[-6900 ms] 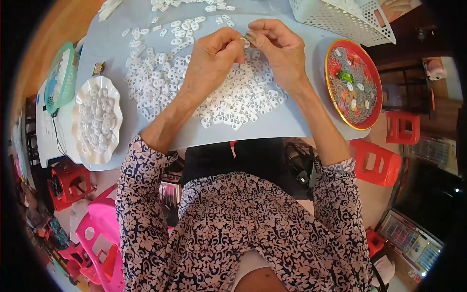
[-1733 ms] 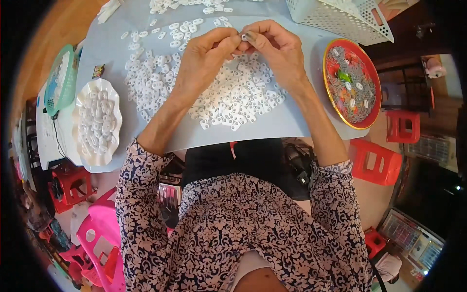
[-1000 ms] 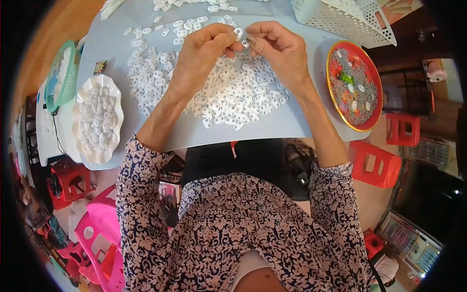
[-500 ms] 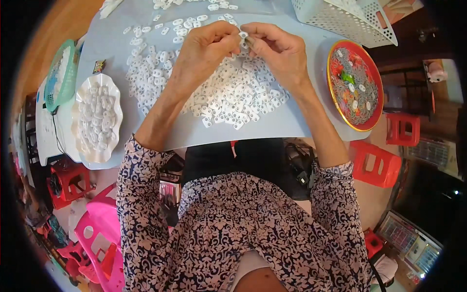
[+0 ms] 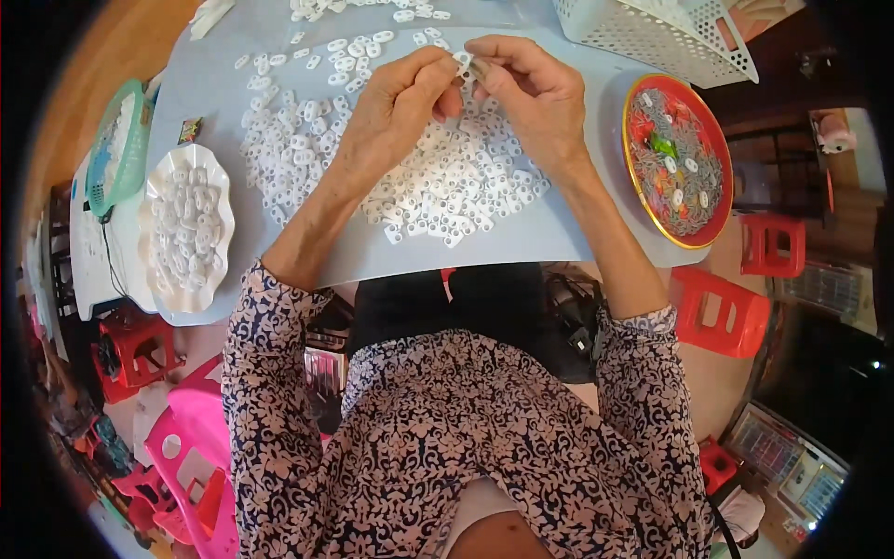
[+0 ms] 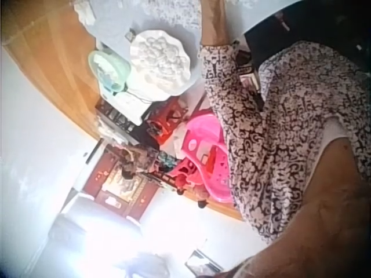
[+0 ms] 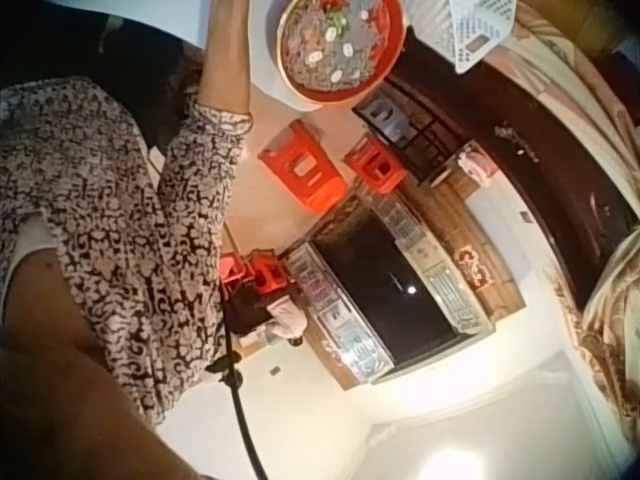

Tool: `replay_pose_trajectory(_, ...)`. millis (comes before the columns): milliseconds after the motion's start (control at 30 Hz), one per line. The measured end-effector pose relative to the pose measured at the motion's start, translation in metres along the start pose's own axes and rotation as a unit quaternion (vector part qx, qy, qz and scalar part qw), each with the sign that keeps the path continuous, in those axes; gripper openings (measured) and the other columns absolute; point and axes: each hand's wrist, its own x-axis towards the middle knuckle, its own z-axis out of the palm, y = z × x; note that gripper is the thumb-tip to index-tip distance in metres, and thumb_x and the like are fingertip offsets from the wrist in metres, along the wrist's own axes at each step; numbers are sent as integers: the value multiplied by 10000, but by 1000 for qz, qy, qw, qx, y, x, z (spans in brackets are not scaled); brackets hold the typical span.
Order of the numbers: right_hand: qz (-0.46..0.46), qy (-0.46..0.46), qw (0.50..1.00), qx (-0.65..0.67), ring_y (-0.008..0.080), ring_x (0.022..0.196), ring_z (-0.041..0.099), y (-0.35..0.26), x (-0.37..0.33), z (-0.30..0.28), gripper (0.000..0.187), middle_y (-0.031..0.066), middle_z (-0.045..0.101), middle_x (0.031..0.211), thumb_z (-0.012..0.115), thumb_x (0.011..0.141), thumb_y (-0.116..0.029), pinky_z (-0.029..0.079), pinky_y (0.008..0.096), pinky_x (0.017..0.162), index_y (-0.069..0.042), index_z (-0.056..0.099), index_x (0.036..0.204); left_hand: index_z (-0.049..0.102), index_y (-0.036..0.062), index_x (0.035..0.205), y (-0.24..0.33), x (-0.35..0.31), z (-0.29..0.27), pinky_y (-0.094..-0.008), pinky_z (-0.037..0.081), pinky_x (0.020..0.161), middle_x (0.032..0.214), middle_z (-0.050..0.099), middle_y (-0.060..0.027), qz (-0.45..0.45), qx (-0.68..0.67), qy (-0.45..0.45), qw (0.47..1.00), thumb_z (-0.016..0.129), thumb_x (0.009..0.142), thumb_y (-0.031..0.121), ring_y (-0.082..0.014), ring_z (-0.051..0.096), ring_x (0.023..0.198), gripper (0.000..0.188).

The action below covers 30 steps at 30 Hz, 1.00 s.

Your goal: Sorting and inspecting small white plastic components on a table in a manufacturing or assembly setting.

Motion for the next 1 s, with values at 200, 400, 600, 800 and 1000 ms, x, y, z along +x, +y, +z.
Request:
replay_pose_trajectory(200,6,-7,1000,-1,78,685,598,3,-1,0,205,30,639,797,553,859,11,511,209,650,10,624,1052,553,15,832,0,1,0,-247,381,542,628,494,-6,21,54,14,998,421,961,229,-88,451,598,283)
replay_pose_trajectory(400,38,-26,999,4,76,699,596,-2,-2,0,214,30,634,790,592,861,-29,513,208,659,1,614,1072,513,21,764,-1,3,-2,-253,359,530,615,464,-3,22,52,3,998,415,961,224,-86,424,587,299)
replay_pose_trajectory(600,6,-42,999,-18,65,702,577,-2,-2,1,274,13,607,788,650,816,-28,493,194,634,-12,612,1086,492,28,738,-4,4,-8,-246,358,539,608,451,-2,19,46,-7,999,406,954,217,-80,419,587,300)
replay_pose_trajectory(800,-41,-64,995,-66,51,652,533,9,-1,-1,339,-1,587,743,714,746,-22,468,190,595,-20,619,1071,527,17,770,-3,3,-8,-223,387,557,650,488,2,6,52,-17,998,423,951,207,-70,462,614,282)
replay_pose_trajectory(1000,-65,-51,991,-102,50,602,519,9,-2,2,330,-8,575,703,730,709,-18,459,194,556,-24,628,1022,576,1,836,-4,2,-5,-209,423,577,692,532,-2,15,7,1,1000,459,948,216,-69,503,641,268)
